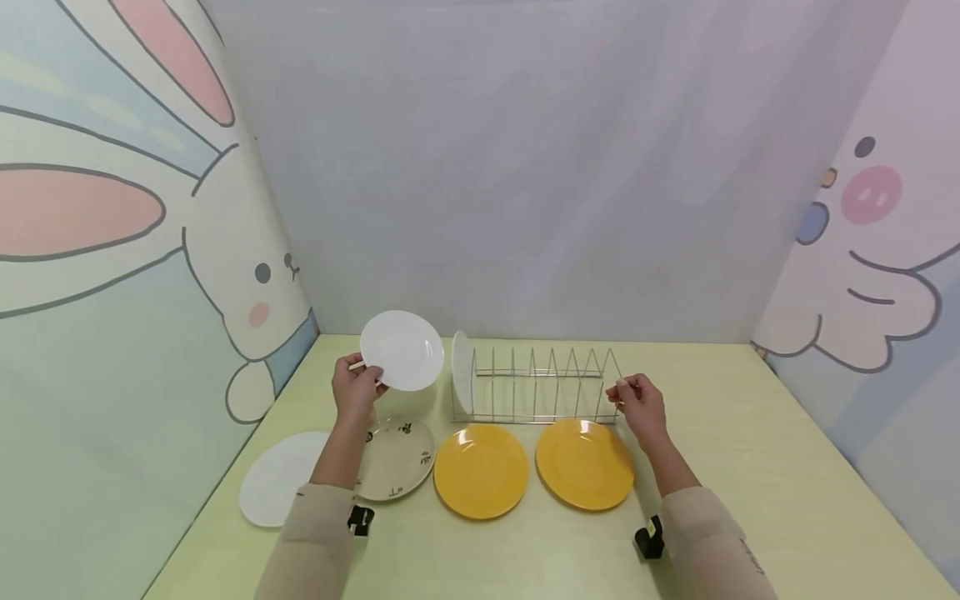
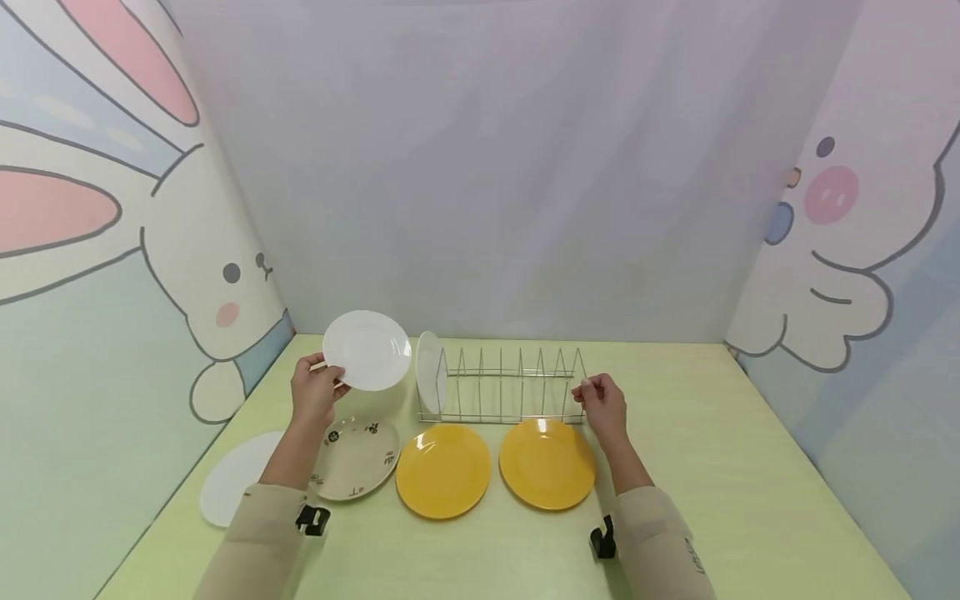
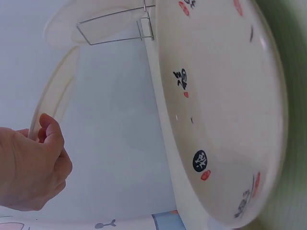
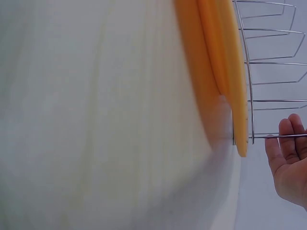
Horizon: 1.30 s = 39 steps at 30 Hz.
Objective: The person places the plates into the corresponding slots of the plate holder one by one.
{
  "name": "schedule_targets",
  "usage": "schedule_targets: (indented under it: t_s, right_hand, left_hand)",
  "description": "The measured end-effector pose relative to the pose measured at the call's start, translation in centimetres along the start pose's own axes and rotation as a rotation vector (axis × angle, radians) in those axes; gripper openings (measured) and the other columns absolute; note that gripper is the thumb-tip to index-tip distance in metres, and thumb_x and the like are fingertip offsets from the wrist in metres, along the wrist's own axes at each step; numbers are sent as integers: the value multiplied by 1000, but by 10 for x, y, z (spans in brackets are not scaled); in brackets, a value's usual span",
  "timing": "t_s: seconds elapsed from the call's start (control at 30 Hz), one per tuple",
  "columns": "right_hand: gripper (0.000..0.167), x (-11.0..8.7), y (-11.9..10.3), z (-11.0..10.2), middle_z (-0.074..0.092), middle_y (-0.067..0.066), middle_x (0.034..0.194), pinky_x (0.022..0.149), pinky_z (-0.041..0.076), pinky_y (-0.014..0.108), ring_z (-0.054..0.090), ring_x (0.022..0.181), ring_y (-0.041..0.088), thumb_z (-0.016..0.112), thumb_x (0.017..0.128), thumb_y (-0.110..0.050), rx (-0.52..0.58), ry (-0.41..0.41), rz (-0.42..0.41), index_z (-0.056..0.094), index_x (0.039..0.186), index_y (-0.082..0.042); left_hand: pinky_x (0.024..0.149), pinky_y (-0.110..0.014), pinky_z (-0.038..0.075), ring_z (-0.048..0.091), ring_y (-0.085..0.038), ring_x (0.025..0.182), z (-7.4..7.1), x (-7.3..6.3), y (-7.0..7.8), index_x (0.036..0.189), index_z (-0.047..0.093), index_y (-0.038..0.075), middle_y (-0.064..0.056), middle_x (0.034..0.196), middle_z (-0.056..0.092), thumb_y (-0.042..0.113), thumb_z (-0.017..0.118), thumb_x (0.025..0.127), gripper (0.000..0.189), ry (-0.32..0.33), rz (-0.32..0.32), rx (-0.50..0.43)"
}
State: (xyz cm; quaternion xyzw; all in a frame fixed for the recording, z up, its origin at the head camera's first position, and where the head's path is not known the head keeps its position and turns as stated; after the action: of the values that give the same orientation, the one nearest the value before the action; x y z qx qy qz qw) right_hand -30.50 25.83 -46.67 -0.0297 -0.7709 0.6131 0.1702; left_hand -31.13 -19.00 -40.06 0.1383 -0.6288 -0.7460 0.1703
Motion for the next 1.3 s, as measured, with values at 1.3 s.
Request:
schedule_targets:
  t_s: [1.3]
  right_hand:
    - [22, 0, -1, -2, 62, 24, 96, 76, 53, 33, 62, 80, 20, 47, 99, -18, 21, -17, 4, 49, 97, 4]
  left_hand:
    - [63, -29, 53, 54, -19, 78, 56, -47, 35, 114, 45, 1, -14, 96, 50, -7, 57, 87, 31, -101, 143, -265]
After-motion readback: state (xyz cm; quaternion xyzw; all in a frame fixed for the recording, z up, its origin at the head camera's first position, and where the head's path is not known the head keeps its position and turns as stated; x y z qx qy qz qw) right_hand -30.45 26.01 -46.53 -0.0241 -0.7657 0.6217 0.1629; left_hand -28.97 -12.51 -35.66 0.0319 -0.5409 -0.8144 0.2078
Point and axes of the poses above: each hand's wrist, its own x-axis towards the middle knuckle, its own z-axis out of the palm, y = z × x, the point moved 3 cm from there along x, towards the middle knuckle
